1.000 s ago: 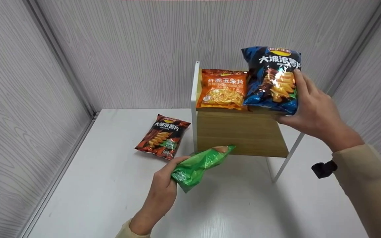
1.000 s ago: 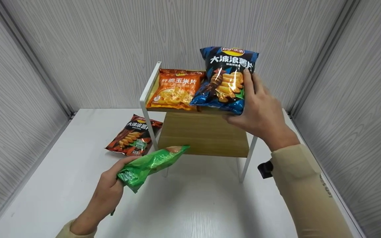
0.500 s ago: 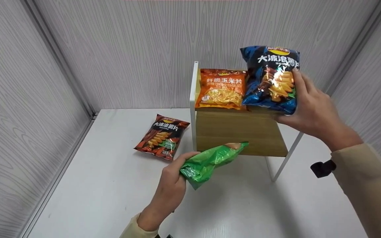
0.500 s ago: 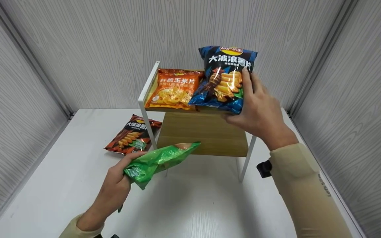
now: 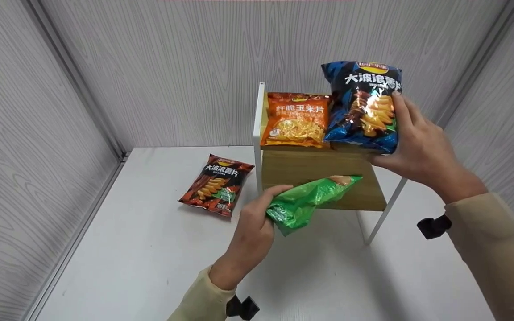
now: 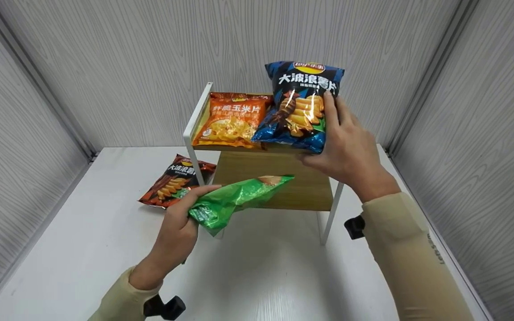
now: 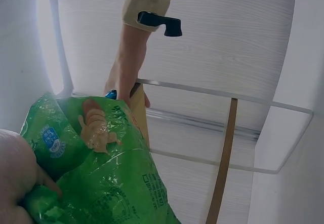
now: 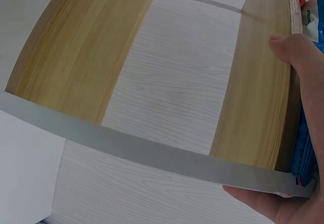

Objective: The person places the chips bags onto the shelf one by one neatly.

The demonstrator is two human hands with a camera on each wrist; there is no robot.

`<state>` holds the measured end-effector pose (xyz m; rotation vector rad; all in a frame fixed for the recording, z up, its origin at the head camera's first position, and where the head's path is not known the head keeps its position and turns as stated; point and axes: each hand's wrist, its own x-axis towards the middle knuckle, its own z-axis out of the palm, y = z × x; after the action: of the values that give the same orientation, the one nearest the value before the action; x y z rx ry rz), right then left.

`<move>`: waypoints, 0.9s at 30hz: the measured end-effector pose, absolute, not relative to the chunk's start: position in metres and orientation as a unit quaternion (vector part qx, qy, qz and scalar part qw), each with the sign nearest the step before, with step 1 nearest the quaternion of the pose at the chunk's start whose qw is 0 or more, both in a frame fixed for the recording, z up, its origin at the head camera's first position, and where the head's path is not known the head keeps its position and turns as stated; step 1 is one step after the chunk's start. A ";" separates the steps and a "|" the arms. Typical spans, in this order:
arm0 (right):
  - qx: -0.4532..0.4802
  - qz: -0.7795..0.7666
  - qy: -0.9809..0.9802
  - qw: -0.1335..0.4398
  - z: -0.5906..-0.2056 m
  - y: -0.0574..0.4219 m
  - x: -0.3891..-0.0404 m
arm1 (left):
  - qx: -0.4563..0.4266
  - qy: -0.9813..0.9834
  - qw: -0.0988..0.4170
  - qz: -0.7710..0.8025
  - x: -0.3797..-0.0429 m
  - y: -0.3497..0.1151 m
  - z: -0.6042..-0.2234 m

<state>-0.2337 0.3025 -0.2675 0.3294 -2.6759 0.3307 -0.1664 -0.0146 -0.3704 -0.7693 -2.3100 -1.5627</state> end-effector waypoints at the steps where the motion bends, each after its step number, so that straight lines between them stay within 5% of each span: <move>1: 0.119 0.118 -0.963 0.212 -0.268 0.302 -0.234 | -0.270 -0.799 0.135 -0.520 -0.169 -0.012 -0.371; 8: 0.117 0.116 -0.964 0.207 -0.269 0.301 -0.235 | -0.298 -0.859 0.220 -0.354 -0.187 0.011 -0.388; 14: 0.118 0.118 -0.963 0.213 -0.269 0.302 -0.235 | -0.320 -0.884 0.242 -0.241 -0.198 0.028 -0.400; 27: 0.120 0.108 -0.962 0.220 -0.267 0.304 -0.236 | -0.337 -0.901 0.209 -0.177 -0.212 0.060 -0.403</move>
<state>-0.2358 0.3036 -0.2673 0.3307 -2.6605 0.2973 -0.2118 0.0605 -0.4030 -0.9378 -2.5056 -0.4935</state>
